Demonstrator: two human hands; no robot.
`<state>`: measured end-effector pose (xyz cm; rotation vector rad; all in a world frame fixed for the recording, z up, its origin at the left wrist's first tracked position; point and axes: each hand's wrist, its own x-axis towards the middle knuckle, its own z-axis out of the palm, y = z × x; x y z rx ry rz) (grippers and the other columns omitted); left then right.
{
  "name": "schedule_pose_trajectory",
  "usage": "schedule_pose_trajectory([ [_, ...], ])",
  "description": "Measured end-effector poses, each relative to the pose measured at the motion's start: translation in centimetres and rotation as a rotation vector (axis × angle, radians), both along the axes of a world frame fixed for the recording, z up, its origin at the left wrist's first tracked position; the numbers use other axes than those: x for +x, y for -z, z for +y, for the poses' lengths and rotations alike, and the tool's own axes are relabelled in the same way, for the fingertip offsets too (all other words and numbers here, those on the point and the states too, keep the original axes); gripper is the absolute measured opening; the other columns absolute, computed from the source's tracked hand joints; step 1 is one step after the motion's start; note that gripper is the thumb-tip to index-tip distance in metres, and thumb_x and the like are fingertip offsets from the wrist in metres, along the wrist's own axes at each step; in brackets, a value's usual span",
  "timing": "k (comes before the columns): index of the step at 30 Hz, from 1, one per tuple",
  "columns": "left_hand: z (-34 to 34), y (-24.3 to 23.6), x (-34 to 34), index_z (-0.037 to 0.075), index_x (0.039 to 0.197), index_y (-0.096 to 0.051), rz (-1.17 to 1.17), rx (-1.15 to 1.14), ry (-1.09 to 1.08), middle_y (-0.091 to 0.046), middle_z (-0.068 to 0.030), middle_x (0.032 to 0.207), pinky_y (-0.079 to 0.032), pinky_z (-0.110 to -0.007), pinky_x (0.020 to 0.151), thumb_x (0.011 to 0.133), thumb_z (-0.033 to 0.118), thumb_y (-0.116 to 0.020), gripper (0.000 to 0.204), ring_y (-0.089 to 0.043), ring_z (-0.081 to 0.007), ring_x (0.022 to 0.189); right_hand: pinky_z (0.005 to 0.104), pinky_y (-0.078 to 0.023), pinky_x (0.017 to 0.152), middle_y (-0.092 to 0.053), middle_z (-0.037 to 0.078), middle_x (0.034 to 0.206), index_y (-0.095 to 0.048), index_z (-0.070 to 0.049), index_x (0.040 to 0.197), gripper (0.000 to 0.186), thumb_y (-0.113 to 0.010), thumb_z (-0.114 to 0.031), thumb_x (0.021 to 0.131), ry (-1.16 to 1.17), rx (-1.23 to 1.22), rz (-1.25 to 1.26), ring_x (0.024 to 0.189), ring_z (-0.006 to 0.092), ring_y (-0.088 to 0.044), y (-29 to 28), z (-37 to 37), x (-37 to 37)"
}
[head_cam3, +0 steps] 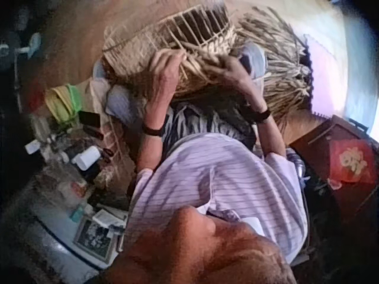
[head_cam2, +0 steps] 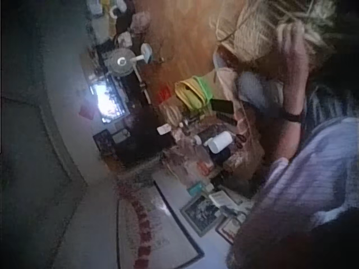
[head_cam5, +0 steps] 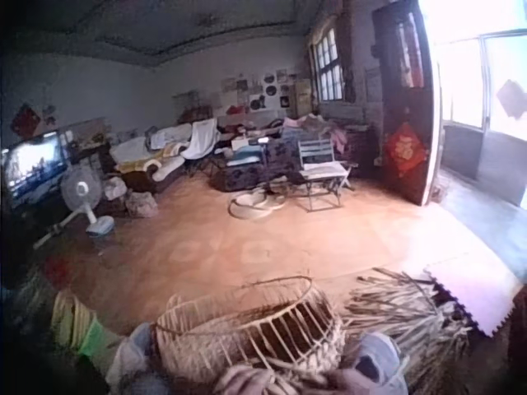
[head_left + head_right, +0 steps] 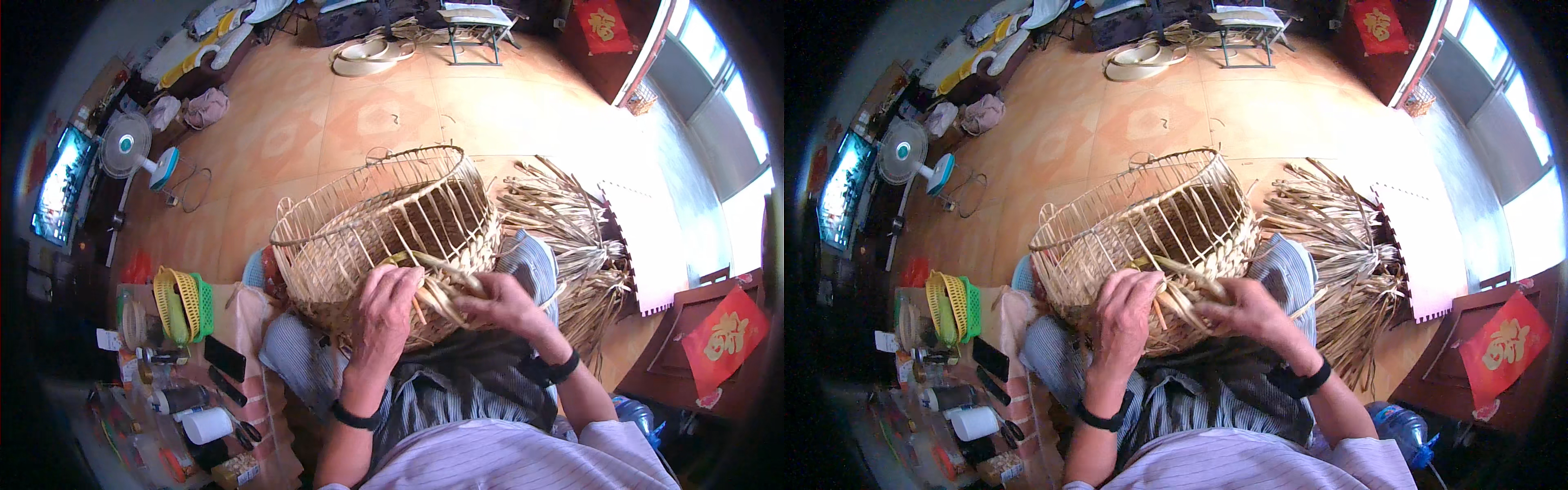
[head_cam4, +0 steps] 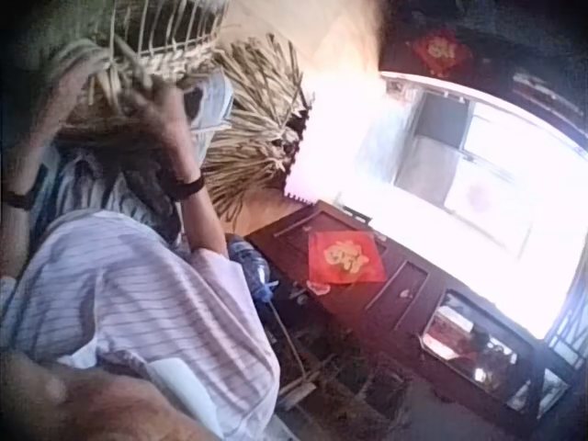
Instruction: The recorder is weaving the outer layer of a large bamboo or wicker basket by threading long strips through the vertical ribs.
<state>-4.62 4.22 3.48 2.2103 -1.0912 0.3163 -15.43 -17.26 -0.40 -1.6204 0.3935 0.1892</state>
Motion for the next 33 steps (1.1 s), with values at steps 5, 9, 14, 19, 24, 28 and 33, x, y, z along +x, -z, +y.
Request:
schedule_pose_trajectory([
  [5, -1.2, 1.0, -0.2, 0.005, 0.123, -0.072, 0.049, 0.118, -0.089, -0.073, -0.0135, 0.105, -0.058, -0.044, 0.092, 0.086, 0.0, -0.07, 0.037, -0.07, -0.0346, 0.108, 0.0488, -0.054, 0.064, -0.064, 0.024, 0.073, -0.068, -0.002, 0.088, 0.047, -0.078, -0.047, 0.094, -0.064, -0.814, -0.159, 0.07, 0.0405, -0.067, -1.8, 0.5, 0.8],
  [9, -1.6, 3.1, -0.9, 0.006, 0.123, -0.072, 0.088, 0.005, -0.097, -0.074, -0.0168, 0.106, -0.06, -0.044, 0.083, 0.096, 0.0, -0.069, 0.028, -0.073, -0.0375, 0.099, 0.0471, -0.053, 0.058, -0.069, 0.023, 0.075, -0.069, -0.005, 0.089, 0.039, -0.073, -0.042, 0.099, -0.046, -1.016, -0.365, 0.06, 0.039, -0.065, 2.9, -3.2, 1.2],
  [14, -1.2, 2.2, 0.0, 0.006, 0.122, -0.073, 0.209, 0.013, -0.046, -0.075, -0.0175, 0.109, -0.06, -0.043, 0.085, 0.096, -0.001, -0.067, 0.027, -0.074, -0.0371, 0.103, 0.0218, -0.041, 0.056, -0.065, -0.002, 0.084, -0.071, -0.004, 0.109, 0.036, -0.058, -0.038, 0.111, 0.634, 0.663, -0.22, 0.069, 0.0059, -0.058, 2.1, -9.8, -2.7],
  [19, -1.4, 0.5, 0.7, 0.004, 0.117, -0.074, 0.305, 0.041, -0.018, -0.076, -0.0186, 0.104, -0.06, -0.043, 0.083, 0.095, 0.0, -0.068, 0.023, -0.075, -0.0368, 0.098, 0.0217, -0.041, 0.056, -0.063, -0.005, 0.078, -0.072, -0.005, 0.108, 0.035, -0.063, -0.038, 0.109, 0.263, 0.258, -0.049, 0.064, 0.0042, -0.055, 0.9, -5.5, -5.2],
  [24, -1.0, 1.4, 1.3, 0.004, 0.112, -0.075, 0.275, 0.016, 0.019, -0.077, -0.0181, 0.104, -0.061, -0.043, 0.08, 0.093, 0.001, -0.072, 0.02, -0.076, -0.036, 0.095, 0.0234, -0.042, 0.06, -0.067, 0.0, 0.085, -0.07, -0.006, 0.109, 0.026, -0.067, -0.032, 0.107, 0.376, 0.559, -0.398, 0.064, 0.0067, -0.05, 1.7, -7.7, -7.5],
  [28, -1.1, 0.6, 1.3, 0.008, 0.122, -0.072, 0.284, 0.008, 0.037, -0.077, -0.0182, 0.104, -0.061, -0.044, 0.078, 0.093, 0.002, -0.072, 0.029, -0.076, -0.0368, 0.093, 0.0262, -0.039, 0.056, -0.065, 0.001, 0.081, -0.066, -0.007, 0.108, 0.018, -0.063, -0.024, 0.108, 0.83, 0.737, -0.481, 0.059, 0.009, -0.046, 6.1, -9.7, -7.8],
  [33, -1.2, 3.1, -0.5, 0.009, 0.117, -0.068, 0.089, -0.099, -0.099, -0.075, -0.0165, 0.103, -0.06, -0.046, 0.077, 0.096, 0.002, -0.067, 0.023, -0.075, -0.0394, 0.094, 0.0275, -0.037, 0.047, -0.06, -0.003, 0.066, -0.068, -0.008, 0.095, 0.024, -0.061, -0.027, 0.107, 0.271, -0.304, 0.026, 0.051, 0.0106, -0.049, 6.8, -12.4, -9.0],
])
